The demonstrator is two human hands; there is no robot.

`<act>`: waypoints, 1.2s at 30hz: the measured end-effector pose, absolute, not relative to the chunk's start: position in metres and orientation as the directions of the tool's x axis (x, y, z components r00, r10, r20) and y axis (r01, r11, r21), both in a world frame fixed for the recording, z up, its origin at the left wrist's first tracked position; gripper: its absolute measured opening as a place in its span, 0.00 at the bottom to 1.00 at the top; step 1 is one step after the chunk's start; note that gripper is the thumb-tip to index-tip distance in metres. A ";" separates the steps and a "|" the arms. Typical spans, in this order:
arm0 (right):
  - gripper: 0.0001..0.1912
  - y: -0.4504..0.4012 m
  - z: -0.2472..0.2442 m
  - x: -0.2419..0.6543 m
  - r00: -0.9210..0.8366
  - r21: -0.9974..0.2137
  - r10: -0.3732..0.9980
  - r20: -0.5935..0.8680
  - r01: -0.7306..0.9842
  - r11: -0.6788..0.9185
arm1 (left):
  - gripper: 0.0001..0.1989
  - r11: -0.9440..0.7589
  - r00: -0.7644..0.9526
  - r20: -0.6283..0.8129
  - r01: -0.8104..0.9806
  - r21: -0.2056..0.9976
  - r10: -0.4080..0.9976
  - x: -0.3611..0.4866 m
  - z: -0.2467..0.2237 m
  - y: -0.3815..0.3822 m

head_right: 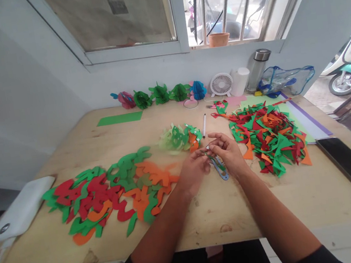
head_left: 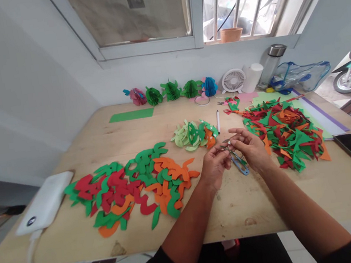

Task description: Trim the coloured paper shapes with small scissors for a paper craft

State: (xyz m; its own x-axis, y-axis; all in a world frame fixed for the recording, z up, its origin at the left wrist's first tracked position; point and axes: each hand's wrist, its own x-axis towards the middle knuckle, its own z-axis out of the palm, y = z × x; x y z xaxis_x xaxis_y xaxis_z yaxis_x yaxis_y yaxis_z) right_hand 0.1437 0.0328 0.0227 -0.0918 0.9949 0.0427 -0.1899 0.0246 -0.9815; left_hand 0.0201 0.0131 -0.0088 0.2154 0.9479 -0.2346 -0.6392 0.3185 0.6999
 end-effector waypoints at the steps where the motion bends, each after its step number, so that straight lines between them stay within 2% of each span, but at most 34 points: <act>1: 0.18 0.033 0.023 0.143 -0.090 -0.978 0.996 0.024 -0.210 0.004 | 0.15 0.318 0.209 -0.240 -0.652 0.688 0.948 0.020 -0.009 0.013; 10: 0.19 0.031 0.028 0.142 -0.078 -0.940 0.994 -0.076 -0.327 -0.097 | 0.14 0.356 0.198 -0.306 -0.674 0.647 0.931 0.018 -0.002 0.014; 16: 0.19 0.030 0.034 0.145 -0.135 -0.921 0.990 -0.036 -0.381 -0.086 | 0.14 0.348 0.148 -0.348 -0.694 0.630 0.926 0.017 -0.001 0.013; 20: 0.19 0.030 0.033 0.150 -0.234 -0.948 0.971 0.040 -0.315 -0.037 | 0.14 0.330 0.099 -0.360 -0.668 0.667 0.928 0.017 -0.002 0.013; 26: 0.18 0.028 0.027 0.150 -0.403 -0.992 0.909 0.102 -0.114 0.061 | 0.13 0.265 0.004 -0.329 -0.603 0.753 0.944 0.019 -0.002 0.012; 33: 0.18 0.027 0.027 0.146 -0.402 -0.997 0.912 0.082 -0.031 0.076 | 0.15 0.198 -0.098 -0.290 -0.527 0.826 0.952 0.019 -0.001 0.014; 36: 0.18 0.027 0.027 0.147 -0.412 -0.997 0.908 0.076 -0.023 0.073 | 0.15 0.185 -0.127 -0.298 -0.543 0.819 0.946 0.018 -0.001 0.015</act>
State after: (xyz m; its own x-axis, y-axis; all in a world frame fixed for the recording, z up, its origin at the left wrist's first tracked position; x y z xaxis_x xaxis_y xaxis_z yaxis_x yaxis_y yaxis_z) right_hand 0.1470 0.0274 0.0268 -0.4120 0.9080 0.0760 -0.0233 0.0729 -0.9971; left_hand 0.0183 0.0151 -0.0005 -0.1271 0.9460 -0.2983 -0.5427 0.1854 0.8192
